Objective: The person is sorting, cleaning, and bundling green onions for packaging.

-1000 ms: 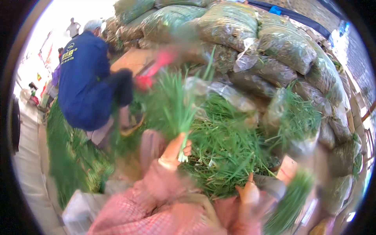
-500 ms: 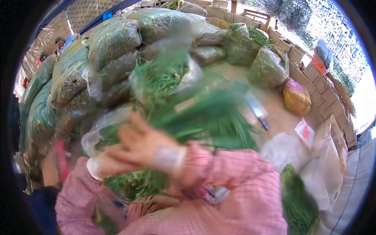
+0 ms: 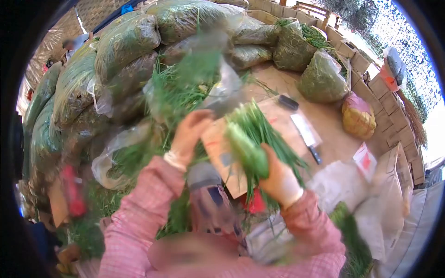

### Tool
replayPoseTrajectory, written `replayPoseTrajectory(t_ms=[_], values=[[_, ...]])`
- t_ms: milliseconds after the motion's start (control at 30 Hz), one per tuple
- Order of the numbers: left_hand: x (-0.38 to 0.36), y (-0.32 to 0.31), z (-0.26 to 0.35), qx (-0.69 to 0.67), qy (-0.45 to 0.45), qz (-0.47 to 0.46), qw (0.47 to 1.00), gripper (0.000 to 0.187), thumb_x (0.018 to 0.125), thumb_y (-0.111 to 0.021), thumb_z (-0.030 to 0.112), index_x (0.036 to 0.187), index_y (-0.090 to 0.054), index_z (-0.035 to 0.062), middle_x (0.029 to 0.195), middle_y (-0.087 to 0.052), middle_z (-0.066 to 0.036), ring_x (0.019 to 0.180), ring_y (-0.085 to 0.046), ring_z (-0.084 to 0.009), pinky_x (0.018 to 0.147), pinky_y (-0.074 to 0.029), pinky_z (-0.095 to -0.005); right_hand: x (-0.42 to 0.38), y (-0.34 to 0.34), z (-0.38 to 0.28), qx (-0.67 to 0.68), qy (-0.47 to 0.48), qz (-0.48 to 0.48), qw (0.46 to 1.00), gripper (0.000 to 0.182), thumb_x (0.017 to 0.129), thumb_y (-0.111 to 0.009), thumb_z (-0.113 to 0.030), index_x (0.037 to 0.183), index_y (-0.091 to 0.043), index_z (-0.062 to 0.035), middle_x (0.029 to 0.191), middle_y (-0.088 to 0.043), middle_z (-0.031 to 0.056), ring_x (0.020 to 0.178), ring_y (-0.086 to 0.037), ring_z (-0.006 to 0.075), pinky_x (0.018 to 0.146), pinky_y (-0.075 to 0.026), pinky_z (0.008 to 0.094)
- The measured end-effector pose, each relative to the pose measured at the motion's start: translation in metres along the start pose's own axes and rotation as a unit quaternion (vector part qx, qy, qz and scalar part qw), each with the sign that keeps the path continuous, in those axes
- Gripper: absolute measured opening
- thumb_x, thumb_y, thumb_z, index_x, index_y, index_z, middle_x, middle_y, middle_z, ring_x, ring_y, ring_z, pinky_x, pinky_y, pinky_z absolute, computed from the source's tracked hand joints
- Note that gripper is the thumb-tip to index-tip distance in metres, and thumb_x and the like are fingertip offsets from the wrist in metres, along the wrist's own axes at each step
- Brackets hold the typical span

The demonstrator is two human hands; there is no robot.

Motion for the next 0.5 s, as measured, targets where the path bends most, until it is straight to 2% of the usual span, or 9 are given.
replayPoseTrajectory(t_ms=[33, 133, 200, 267, 333, 367, 400, 467, 500], values=[[0.01, 0.0, -0.03, 0.018, 0.011, -0.002, 1.0, 0.035, 0.082, -0.056, 0.02, 0.11, -0.051, -0.0018, 0.101, -0.058, -0.008, 0.093, -0.054, -0.0174, 0.081, -0.044, -0.03, 0.025, 0.0, 0.026, 0.004, -0.007, 0.028, 1.0, 0.068, 0.063, -0.056, -0.003, 0.128, -0.034, -0.0111, 0.088, -0.058, 0.025, 0.084, -0.056, 0.0411, 0.073, -0.045, 0.0436], [0.038, -0.013, -0.155, 0.011, 0.039, 0.042, 0.998, 0.033, 0.089, -0.044, 0.034, 0.099, -0.054, 0.0046, 0.088, -0.055, -0.007, 0.077, -0.054, -0.0192, 0.066, -0.044, -0.0317, 0.083, 0.001, 0.059, -0.112, 0.068, 0.16, 0.978, 0.069, 0.064, -0.056, -0.004, 0.129, -0.032, -0.0067, 0.097, -0.055, 0.0264, 0.091, -0.055, 0.0397, 0.076, -0.044, 0.0445], [0.014, -0.036, -0.159, -0.089, 0.258, 0.12, 0.954, 0.042, 0.087, -0.047, 0.034, 0.113, -0.051, 0.0011, 0.107, -0.056, -0.009, 0.096, -0.051, -0.0186, 0.083, -0.042, -0.0324, 0.114, -0.008, 0.067, -0.14, -0.053, 0.1, 0.984, 0.073, 0.065, -0.059, -0.008, 0.131, -0.028, -0.0074, 0.1, -0.055, 0.0256, 0.088, -0.055, 0.0391, 0.075, -0.044, 0.0443], [0.015, -0.068, -0.123, -0.219, 0.33, 0.095, 0.913, 0.043, 0.089, -0.044, 0.039, 0.108, -0.053, 0.0016, 0.097, -0.057, -0.009, 0.082, -0.053, -0.0213, 0.069, -0.044, -0.0332, 0.132, -0.027, 0.085, -0.17, -0.12, 0.081, 0.975, 0.078, 0.065, -0.064, -0.013, 0.132, -0.026, -0.0084, 0.104, -0.054, 0.0243, 0.086, -0.056, 0.038, 0.074, -0.044, 0.0441], [0.024, -0.088, -0.146, -0.259, 0.373, 0.088, 0.886, 0.047, 0.088, -0.045, 0.043, 0.107, -0.053, 0.001, 0.093, -0.057, -0.01, 0.077, -0.053, -0.0225, 0.064, -0.046, -0.0336, 0.143, -0.061, 0.113, -0.197, -0.127, 0.1, 0.967, 0.084, 0.064, -0.069, -0.02, 0.134, -0.023, -0.0097, 0.11, -0.051, 0.0226, 0.085, -0.056, 0.0366, 0.073, -0.044, 0.0437], [0.031, -0.091, -0.188, -0.233, 0.383, 0.093, 0.889, 0.05, 0.086, -0.047, 0.044, 0.11, -0.052, 0.0001, 0.095, -0.057, -0.011, 0.078, -0.053, -0.0224, 0.066, -0.046, -0.0337, 0.144, -0.074, 0.111, -0.346, -0.116, 0.076, 0.928, 0.08, 0.067, -0.066, -0.028, 0.134, -0.026, -0.0118, 0.121, -0.046, 0.0172, 0.089, -0.054, 0.0318, 0.072, -0.044, 0.0421], [0.037, -0.095, -0.223, -0.207, 0.391, 0.1, 0.891, 0.053, 0.085, -0.049, 0.045, 0.112, -0.05, -0.0007, 0.097, -0.057, -0.012, 0.079, -0.053, -0.0223, 0.068, -0.046, -0.0337, 0.143, -0.089, 0.119, -0.397, -0.102, 0.089, 0.908, 0.075, 0.069, -0.063, -0.029, 0.133, -0.027, -0.0122, 0.123, -0.044, 0.0159, 0.091, -0.053, 0.0308, 0.072, -0.043, 0.0417], [0.061, -0.128, -0.247, -0.223, 0.304, 0.091, 0.922, 0.045, 0.085, -0.043, 0.051, 0.1, -0.051, 0.0088, 0.083, -0.052, -0.004, 0.079, -0.049, -0.0172, 0.07, -0.042, -0.0357, 0.135, -0.131, 0.141, -0.487, -0.062, 0.121, 0.863, 0.067, 0.072, -0.058, -0.03, 0.132, -0.03, -0.0129, 0.128, -0.04, 0.0134, 0.094, -0.052, 0.0287, 0.072, -0.043, 0.0408], [0.066, -0.129, -0.25, -0.176, 0.282, 0.107, 0.937, 0.051, 0.082, -0.044, 0.054, 0.104, -0.049, 0.0077, 0.089, -0.051, -0.008, 0.085, -0.048, -0.0213, 0.075, -0.04, -0.0371, 0.132, -0.139, 0.156, -0.515, -0.058, 0.134, 0.845, 0.057, 0.076, -0.05, -0.03, 0.129, -0.036, -0.0144, 0.127, -0.043, 0.01, 0.095, -0.052, 0.0244, 0.071, -0.043, 0.0402]])
Point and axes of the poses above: each hand's wrist, its own x-axis towards the middle knuckle, its own y-axis out of the back of the hand, z = x × y, the point moved 8 cm from there along x, towards the middle knuckle
